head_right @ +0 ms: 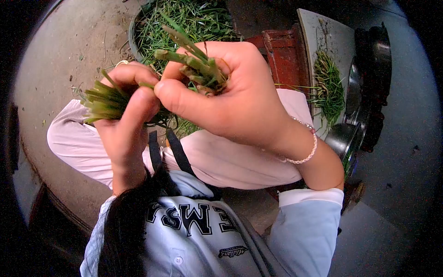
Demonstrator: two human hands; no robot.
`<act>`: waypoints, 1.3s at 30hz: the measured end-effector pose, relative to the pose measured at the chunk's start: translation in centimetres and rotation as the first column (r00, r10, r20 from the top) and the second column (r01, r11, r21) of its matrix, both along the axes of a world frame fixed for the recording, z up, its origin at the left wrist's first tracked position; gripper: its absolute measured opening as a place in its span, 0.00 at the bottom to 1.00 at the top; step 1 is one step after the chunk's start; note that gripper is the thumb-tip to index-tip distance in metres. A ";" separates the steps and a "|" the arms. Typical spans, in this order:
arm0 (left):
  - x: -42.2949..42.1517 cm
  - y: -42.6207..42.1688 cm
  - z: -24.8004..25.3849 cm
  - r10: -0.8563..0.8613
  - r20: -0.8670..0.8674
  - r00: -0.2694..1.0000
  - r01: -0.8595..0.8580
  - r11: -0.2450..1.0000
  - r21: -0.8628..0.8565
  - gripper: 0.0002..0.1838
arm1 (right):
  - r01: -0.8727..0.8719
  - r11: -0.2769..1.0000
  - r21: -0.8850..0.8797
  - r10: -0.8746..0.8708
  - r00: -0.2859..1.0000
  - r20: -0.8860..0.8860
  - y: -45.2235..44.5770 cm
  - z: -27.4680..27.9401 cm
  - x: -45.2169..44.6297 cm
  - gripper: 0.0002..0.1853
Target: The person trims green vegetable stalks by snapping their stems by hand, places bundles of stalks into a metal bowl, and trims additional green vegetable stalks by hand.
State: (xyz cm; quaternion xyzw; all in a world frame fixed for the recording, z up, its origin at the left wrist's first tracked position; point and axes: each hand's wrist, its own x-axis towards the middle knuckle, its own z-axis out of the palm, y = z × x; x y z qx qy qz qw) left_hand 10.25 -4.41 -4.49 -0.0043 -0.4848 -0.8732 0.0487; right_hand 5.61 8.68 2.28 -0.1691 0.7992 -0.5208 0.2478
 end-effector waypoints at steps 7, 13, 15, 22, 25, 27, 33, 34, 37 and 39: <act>0.0 0.1 0.0 -0.014 0.038 0.999 0.016 0.999 -0.031 0.04 | 0.036 0.998 0.048 -0.041 0.994 0.102 0.0 0.2 0.3 0.06; -0.4 0.4 -0.4 0.033 -0.034 0.999 -0.036 0.995 -0.094 0.01 | 0.009 0.995 0.103 -0.022 0.992 0.121 0.5 -0.1 0.4 0.07; -0.6 0.6 -0.4 0.065 -0.059 0.996 -0.072 0.988 -0.133 0.02 | 0.082 0.997 0.001 -0.081 0.989 0.127 0.6 -0.6 0.4 0.07; -1.3 0.1 -0.7 0.177 -0.011 0.984 -0.177 0.974 -0.141 0.04 | 0.051 0.998 0.022 -0.054 0.984 0.167 0.5 -0.2 0.3 0.09; -1.9 -1.1 -2.0 0.209 -0.006 0.978 -0.209 0.978 0.004 0.06 | 0.101 0.995 -0.016 -0.095 0.971 0.219 0.5 0.0 0.3 0.09; -2.0 -1.1 -2.1 0.271 0.046 0.962 -0.267 0.961 -0.068 0.02 | 0.116 0.993 -0.024 -0.107 0.963 0.248 0.5 0.4 0.2 0.09; -1.5 -0.4 -1.0 -0.030 0.057 0.998 0.024 0.995 0.093 0.14 | 0.147 0.989 -0.030 -0.138 0.971 0.195 1.1 -0.1 -0.1 0.06; -1.3 -0.2 -0.9 -0.059 0.019 0.998 0.055 0.986 0.160 0.14 | 0.147 0.989 -0.033 -0.138 0.971 0.193 1.0 -0.2 0.0 0.06; -1.4 0.3 -1.2 -0.090 -0.103 0.991 0.106 0.981 0.163 0.07 | 0.125 0.987 -0.101 -0.103 0.976 0.194 0.7 -0.4 0.3 0.05; -1.2 0.6 -0.7 -0.073 -0.058 0.996 0.085 0.971 0.224 0.05 | 0.099 0.986 -0.131 -0.072 0.977 0.198 0.6 -0.4 0.3 0.05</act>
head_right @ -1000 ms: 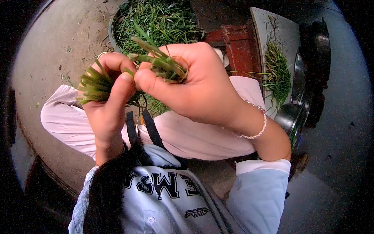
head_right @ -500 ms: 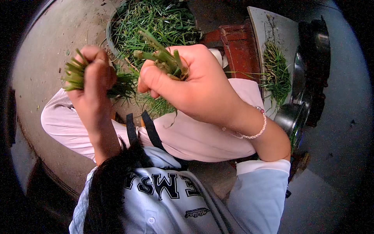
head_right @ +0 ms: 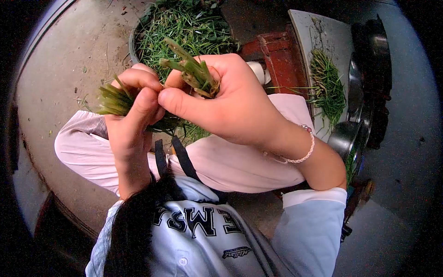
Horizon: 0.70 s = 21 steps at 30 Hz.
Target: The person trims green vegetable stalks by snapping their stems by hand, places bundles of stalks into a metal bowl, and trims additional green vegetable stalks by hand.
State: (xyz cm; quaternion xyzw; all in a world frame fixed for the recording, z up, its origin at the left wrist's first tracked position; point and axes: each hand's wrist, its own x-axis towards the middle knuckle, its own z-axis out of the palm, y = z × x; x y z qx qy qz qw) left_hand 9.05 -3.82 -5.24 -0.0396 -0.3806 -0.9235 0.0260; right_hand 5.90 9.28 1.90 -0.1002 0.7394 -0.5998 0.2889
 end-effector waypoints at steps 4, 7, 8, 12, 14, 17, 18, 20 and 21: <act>0.7 0.1 0.4 -0.025 0.151 0.988 0.009 0.994 0.106 0.07 | 0.054 0.989 -0.141 -0.042 0.995 0.088 -0.7 0.2 0.2 0.06; 0.6 -0.3 0.0 -0.026 0.322 0.946 -0.052 0.972 0.229 0.11 | 0.021 1.000 -0.017 -0.020 0.998 0.052 -0.4 0.6 0.1 0.06; 0.2 -0.7 -0.4 0.033 0.329 0.944 -0.103 0.975 0.198 0.13 | 0.005 1.000 0.021 -0.007 0.999 0.052 -0.4 0.9 0.2 0.07; -0.1 -1.2 -1.3 0.107 0.155 0.982 -0.148 0.946 0.289 0.11 | -0.018 0.995 0.100 0.012 0.998 0.056 -0.1 1.0 0.3 0.09; 0.7 -0.3 -0.4 0.139 0.158 0.978 -0.146 0.989 0.029 0.10 | -0.016 0.997 0.076 0.012 0.999 0.047 -0.4 1.0 0.1 0.08; 1.0 0.6 -0.7 -0.065 0.058 0.996 0.056 0.986 0.158 0.26 | 0.028 0.999 -0.024 -0.026 0.996 0.080 -0.9 1.0 0.1 0.07; 1.0 1.1 -1.0 -0.115 0.017 0.993 0.109 0.975 0.191 0.29 | 0.070 0.993 -0.099 -0.057 0.990 0.126 -1.2 0.9 0.1 0.06; 0.7 2.0 -0.6 -0.033 0.024 0.999 0.029 0.990 0.136 0.34 | 0.080 0.994 -0.073 -0.071 0.990 0.119 -1.4 0.6 -0.1 0.05; 0.7 2.3 -0.5 -0.034 0.032 0.999 0.028 0.984 0.177 0.36 | 0.091 0.995 -0.046 -0.085 0.990 0.111 -1.5 0.5 -0.1 0.05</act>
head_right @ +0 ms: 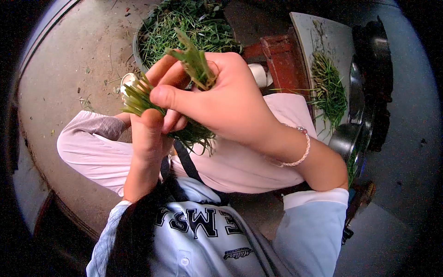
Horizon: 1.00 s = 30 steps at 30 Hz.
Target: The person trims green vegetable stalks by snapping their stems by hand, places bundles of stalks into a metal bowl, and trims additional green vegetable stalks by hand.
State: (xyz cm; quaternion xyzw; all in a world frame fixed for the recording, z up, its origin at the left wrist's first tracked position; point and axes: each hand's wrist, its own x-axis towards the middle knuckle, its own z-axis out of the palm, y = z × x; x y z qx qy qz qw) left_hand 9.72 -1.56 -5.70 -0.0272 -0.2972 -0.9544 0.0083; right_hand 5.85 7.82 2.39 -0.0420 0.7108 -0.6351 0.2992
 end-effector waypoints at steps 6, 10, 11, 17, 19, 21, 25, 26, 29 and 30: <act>0.6 -0.4 -0.9 -0.012 0.032 0.999 0.015 0.996 -0.085 0.32 | 0.061 0.997 0.037 -0.065 0.991 0.120 -1.0 0.1 0.1 0.05; -0.2 -1.0 -1.6 -0.163 0.046 0.986 0.117 0.851 0.512 0.17 | 0.019 0.998 0.066 -0.023 0.998 0.060 -0.6 -0.3 -0.7 0.07; -0.3 -1.2 -1.7 -0.168 0.037 0.985 0.112 0.788 0.605 0.16 | -0.008 0.998 0.062 0.008 1.000 0.006 -0.4 -0.3 -0.9 0.09; -1.2 -1.9 -2.1 -0.127 0.031 0.991 0.075 0.751 0.656 0.16 | -0.021 0.990 0.139 0.008 0.995 0.096 1.7 1.2 -2.6 0.18; -1.7 -2.4 -2.7 -0.117 -0.034 0.993 0.112 0.770 0.628 0.16 | -0.026 0.998 -0.048 0.039 0.960 0.278 1.9 1.0 -2.6 0.18; -1.8 -2.6 -2.9 -0.036 -0.093 0.995 0.088 0.761 0.643 0.16 | -0.027 0.998 -0.057 0.043 0.953 0.301 1.8 1.0 -2.4 0.18; -1.5 -2.9 -2.2 -0.024 0.010 1.000 0.011 0.747 0.665 0.17 | -0.055 0.988 0.144 0.011 0.956 0.292 1.1 1.0 -1.7 0.10; -1.5 -2.8 -2.0 -0.008 0.024 1.000 -0.009 0.762 0.648 0.17 | -0.064 0.985 0.157 0.040 0.987 0.153 0.8 0.2 -1.3 0.11; -1.4 -2.3 -2.2 0.055 -0.057 0.997 -0.013 0.822 0.569 0.17 | -0.075 0.978 0.195 0.076 0.997 -0.001 0.1 -0.4 -0.5 0.11; -1.4 -2.2 -2.1 0.056 -0.056 0.997 -0.014 0.822 0.570 0.17 | -0.088 0.964 0.253 0.103 0.993 -0.049 -0.3 -0.2 -0.3 0.12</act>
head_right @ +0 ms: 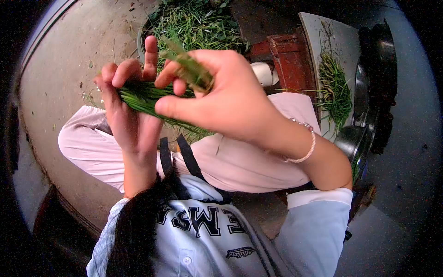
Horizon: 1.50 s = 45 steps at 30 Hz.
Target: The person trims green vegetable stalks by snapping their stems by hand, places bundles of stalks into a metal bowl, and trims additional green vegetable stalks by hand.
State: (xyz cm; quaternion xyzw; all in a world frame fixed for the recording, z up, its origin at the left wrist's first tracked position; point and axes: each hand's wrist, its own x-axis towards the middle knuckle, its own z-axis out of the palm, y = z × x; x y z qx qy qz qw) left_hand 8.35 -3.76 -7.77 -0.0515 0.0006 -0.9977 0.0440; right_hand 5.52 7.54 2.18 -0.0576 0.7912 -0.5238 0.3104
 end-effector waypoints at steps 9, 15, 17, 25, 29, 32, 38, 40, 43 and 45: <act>0.8 0.9 0.7 0.131 0.059 0.990 -0.121 0.981 -0.149 0.18 | -0.245 0.944 0.221 0.328 0.757 -0.565 -0.7 -1.7 0.0 0.09; 0.8 0.3 1.0 0.103 0.049 0.994 -0.100 0.994 -0.054 0.18 | -0.118 0.987 0.113 0.144 0.955 -0.258 -1.0 -1.8 0.3 0.04; 0.8 0.1 0.9 0.081 0.053 0.995 -0.080 0.996 -0.028 0.19 | -0.061 0.998 -0.020 0.058 0.989 -0.136 -0.9 -2.1 0.2 0.04; 0.9 -0.2 0.9 -0.006 0.095 0.995 0.004 1.000 0.022 0.19 | -0.057 0.991 -0.120 0.043 0.992 -0.123 -1.1 -1.7 0.0 0.05; 0.9 -0.3 1.0 -0.037 0.109 0.993 0.029 0.997 0.074 0.19 | -0.068 0.989 -0.130 0.044 0.983 -0.178 -0.9 -1.6 0.0 0.06; 0.3 -1.5 0.0 0.031 0.136 0.990 -0.039 0.998 0.056 0.19 | -0.073 0.993 -0.088 0.050 0.969 -0.244 -0.1 -0.2 -0.4 0.06; -0.3 -4.4 -0.1 0.049 0.086 0.995 -0.060 0.989 0.138 0.10 | 0.031 0.998 0.053 -0.014 0.952 -0.305 2.2 1.3 -2.0 0.06; -0.5 -4.2 0.3 0.017 0.022 1.000 -0.021 0.970 0.241 0.09 | 0.068 0.994 0.089 -0.040 0.955 -0.293 2.7 0.5 -2.5 0.06; -0.8 -3.9 0.1 -0.004 -0.140 0.990 0.044 0.957 0.288 0.08 | 0.141 0.979 0.146 -0.118 0.980 -0.159 3.5 -0.8 -2.8 0.05; -1.3 -3.9 -1.7 -0.057 -0.288 0.956 0.028 0.994 -0.101 0.13 | 0.038 0.989 0.141 0.007 0.953 -0.304 3.4 -1.4 -2.9 0.04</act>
